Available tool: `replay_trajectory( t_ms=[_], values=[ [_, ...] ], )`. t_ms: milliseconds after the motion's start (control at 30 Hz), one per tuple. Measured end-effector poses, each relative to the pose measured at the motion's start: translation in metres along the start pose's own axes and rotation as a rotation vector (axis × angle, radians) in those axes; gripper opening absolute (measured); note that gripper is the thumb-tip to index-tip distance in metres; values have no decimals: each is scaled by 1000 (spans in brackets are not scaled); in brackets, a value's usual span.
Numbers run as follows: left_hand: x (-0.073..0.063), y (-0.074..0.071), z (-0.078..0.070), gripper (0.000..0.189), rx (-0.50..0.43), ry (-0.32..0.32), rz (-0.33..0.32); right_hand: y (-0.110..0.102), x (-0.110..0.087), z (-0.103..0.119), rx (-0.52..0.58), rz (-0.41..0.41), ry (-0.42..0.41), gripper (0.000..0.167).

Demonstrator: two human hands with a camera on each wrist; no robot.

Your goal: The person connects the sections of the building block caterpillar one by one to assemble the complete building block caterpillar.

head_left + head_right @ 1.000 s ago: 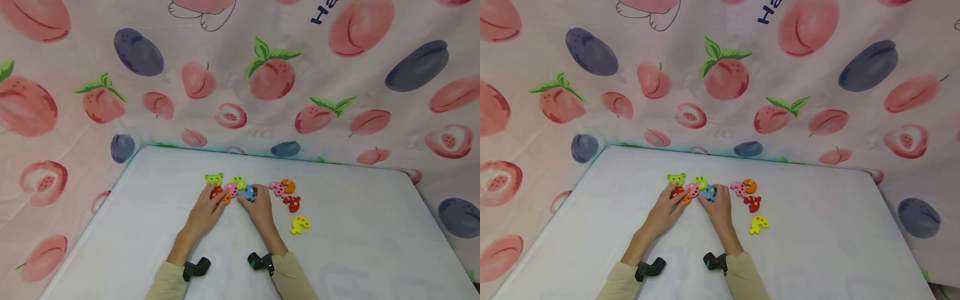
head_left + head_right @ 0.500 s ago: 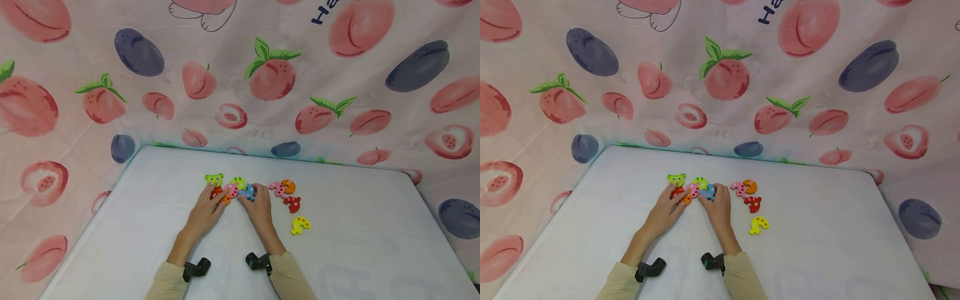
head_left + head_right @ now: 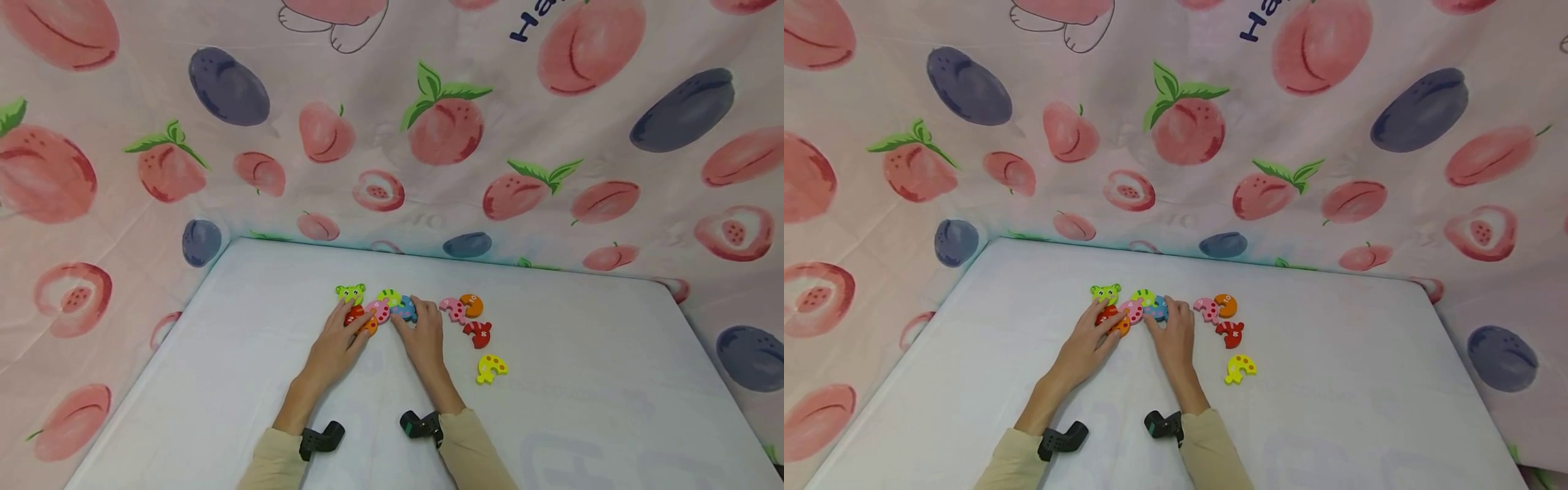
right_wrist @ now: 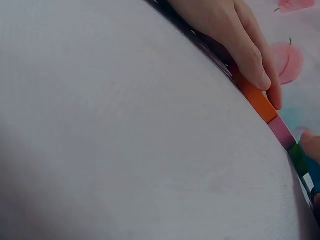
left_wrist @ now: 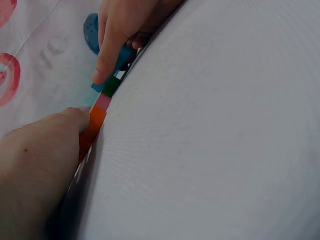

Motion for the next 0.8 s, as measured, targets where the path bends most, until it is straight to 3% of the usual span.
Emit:
replay_trajectory(
  t_ms=[800],
  values=[
    [-1,-2,-1,43,0,9,-16,0,-1,1,-23,8,-11,57]
  ],
)
Point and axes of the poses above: each hand's wrist, its own x-axis towards the middle knuckle, its own y-axis out of the palm, z = x × y, the point moved 3 cm from there along x, towards the middle knuckle, and after that the axes turned 9 degrees about -z, right-handed, at the moved point
